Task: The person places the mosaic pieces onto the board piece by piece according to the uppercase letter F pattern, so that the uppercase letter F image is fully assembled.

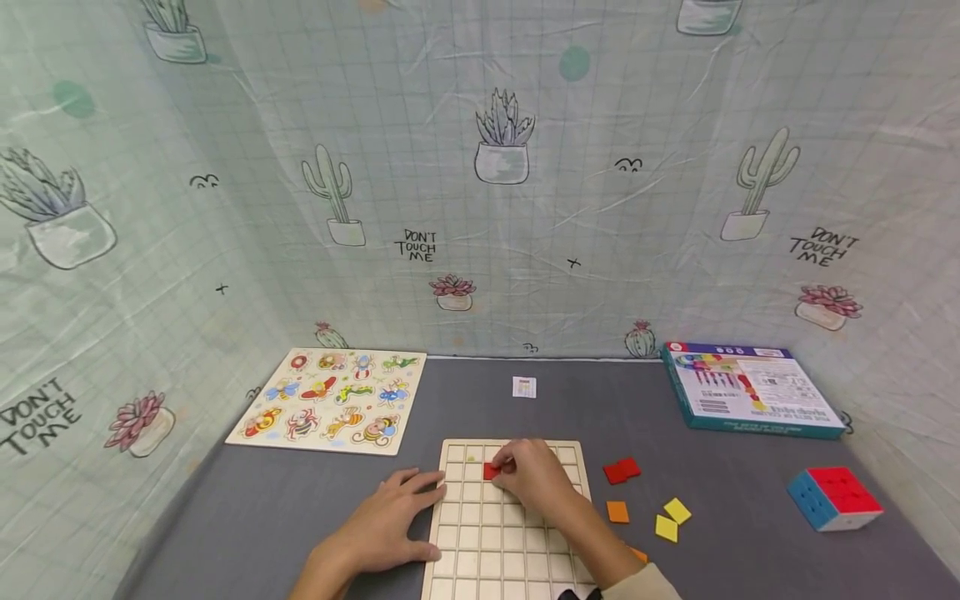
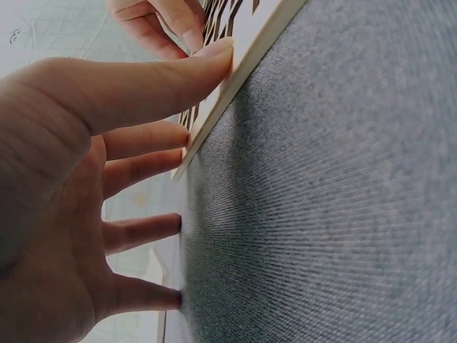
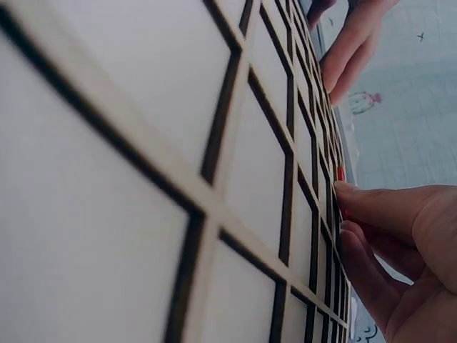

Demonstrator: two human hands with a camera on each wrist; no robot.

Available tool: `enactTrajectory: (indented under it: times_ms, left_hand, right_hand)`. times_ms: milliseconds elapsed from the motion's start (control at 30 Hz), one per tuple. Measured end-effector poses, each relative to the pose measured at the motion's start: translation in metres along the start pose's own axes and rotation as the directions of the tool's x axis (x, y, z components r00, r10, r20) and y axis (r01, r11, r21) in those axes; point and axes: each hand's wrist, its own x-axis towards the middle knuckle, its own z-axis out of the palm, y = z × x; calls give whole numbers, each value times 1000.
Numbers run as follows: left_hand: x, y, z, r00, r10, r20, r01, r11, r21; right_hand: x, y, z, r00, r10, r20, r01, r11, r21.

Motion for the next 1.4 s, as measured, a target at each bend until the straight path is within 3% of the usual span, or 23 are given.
enactTrajectory:
  times_ms: [233, 333, 500, 600, 833, 1100, 1400]
  left_hand:
    - [0, -1, 1, 1000, 8, 5, -8, 1000, -2]
    - [0, -1, 2, 1000, 7, 6, -7, 1000, -7]
    - [0, -3, 4, 1000, 9, 4, -9, 1000, -18]
    - [0, -3, 4, 1000, 12, 5, -12, 1000, -19]
    - [0, -2, 3, 1000, 5, 10, -5, 1000, -19]
    - [0, -2, 2, 1000, 9, -8, -9, 1000, -3]
    - [0, 0, 1, 1000, 20, -22, -20, 1000, -5]
  right_hand:
    - [-8, 11, -14, 999, 13, 45, -21, 986, 166]
    - [-13, 17, -25, 999, -7, 31, 1, 982, 189]
    - [-24, 31, -53, 997, -62, -38, 66, 992, 109]
    - [-34, 44, -70, 996, -53, -68, 54, 999, 4]
    - [-57, 86, -102, 998, -44, -40, 35, 977, -211]
    - [-71, 119, -114, 999, 8, 31, -2, 983, -184]
    - [-71, 125, -116, 995, 39, 87, -28, 992, -121]
